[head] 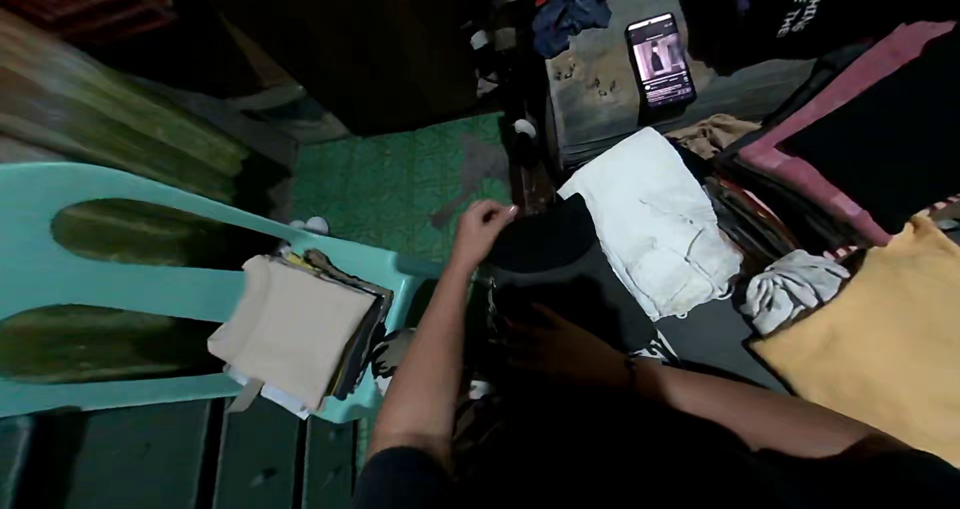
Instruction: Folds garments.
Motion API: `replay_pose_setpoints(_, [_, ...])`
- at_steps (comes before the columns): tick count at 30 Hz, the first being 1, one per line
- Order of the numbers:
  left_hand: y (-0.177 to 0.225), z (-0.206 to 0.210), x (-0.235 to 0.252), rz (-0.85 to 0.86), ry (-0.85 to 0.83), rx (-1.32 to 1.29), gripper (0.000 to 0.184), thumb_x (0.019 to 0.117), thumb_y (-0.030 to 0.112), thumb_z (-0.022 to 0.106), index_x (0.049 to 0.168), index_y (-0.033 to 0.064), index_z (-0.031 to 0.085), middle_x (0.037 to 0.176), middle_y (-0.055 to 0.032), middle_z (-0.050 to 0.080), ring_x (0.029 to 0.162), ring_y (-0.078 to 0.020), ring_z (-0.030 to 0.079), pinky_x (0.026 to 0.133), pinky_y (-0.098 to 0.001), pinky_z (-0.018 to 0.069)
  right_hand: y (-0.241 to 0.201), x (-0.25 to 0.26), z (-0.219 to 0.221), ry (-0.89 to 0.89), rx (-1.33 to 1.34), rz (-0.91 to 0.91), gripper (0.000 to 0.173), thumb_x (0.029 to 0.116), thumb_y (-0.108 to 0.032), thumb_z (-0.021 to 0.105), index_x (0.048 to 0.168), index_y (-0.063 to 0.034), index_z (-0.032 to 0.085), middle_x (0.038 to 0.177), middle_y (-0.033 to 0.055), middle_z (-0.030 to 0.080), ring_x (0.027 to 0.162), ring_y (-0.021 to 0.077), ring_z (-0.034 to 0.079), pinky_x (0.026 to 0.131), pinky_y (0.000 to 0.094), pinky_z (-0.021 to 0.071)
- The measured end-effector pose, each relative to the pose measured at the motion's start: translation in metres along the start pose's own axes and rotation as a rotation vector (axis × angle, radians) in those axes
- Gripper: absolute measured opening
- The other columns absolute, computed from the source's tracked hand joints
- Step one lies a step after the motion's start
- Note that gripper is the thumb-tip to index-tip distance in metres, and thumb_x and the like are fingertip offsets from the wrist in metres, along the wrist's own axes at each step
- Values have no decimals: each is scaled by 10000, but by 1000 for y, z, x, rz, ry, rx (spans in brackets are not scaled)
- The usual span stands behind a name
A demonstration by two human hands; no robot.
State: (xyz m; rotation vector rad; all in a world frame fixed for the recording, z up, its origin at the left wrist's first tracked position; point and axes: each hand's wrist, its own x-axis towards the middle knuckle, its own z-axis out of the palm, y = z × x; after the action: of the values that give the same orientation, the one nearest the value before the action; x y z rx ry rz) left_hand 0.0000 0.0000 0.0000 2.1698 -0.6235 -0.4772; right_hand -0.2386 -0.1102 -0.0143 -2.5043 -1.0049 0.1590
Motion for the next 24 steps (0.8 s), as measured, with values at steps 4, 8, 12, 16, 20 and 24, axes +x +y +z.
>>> replay_pose_setpoints(4, [-40,-12,-39,-184,-105,-231,308,1009,213,646,1226,-5,649,1178,-172,668,1029,-241,660,923,-456,551,-1,2,4,14,-26,17,381,1007,-142,605,1383,-85,622,1551,113,502,1500,333,368,1213,677,195])
replay_pose_setpoints(8, [-44,-2,-40,-254,31,-373,200,1018,144,610,1152,0,645,1108,-141,658,905,-206,664,758,-405,583,-1,0,4,-55,-91,-10,346,1016,-160,590,1343,-64,649,1530,105,527,1496,328,376,1212,675,192])
replay_pose_setpoints(12, [-40,-11,-29,-315,180,-418,221,1061,173,552,1221,35,615,1093,-138,655,870,-204,663,704,-398,578,0,-1,0,-50,-45,-51,274,1006,-86,573,1239,-96,717,1401,77,644,1469,338,420,1203,695,193])
replay_pose_setpoints(16, [-47,-4,-29,-409,253,-430,216,1078,169,514,1221,25,586,985,-137,646,700,-178,635,604,-363,564,1,0,-2,-57,-10,-75,283,997,-78,592,1246,-111,721,1382,74,657,1455,340,439,1203,696,186])
replay_pose_setpoints(20, [-45,10,-25,-458,135,-163,272,1081,158,492,1259,-21,592,1117,-217,644,876,-276,666,766,-453,574,-1,-2,-5,-29,34,-75,361,1012,5,487,1275,-102,708,1404,87,646,1436,350,469,1194,689,209])
replay_pose_setpoints(24, [10,7,-15,-261,106,177,308,1030,115,493,1292,12,618,1379,-226,570,1263,-376,577,1039,-559,483,-3,-2,-8,-57,72,-44,322,1042,-36,471,1257,-71,709,1411,93,639,1451,337,449,1216,661,178])
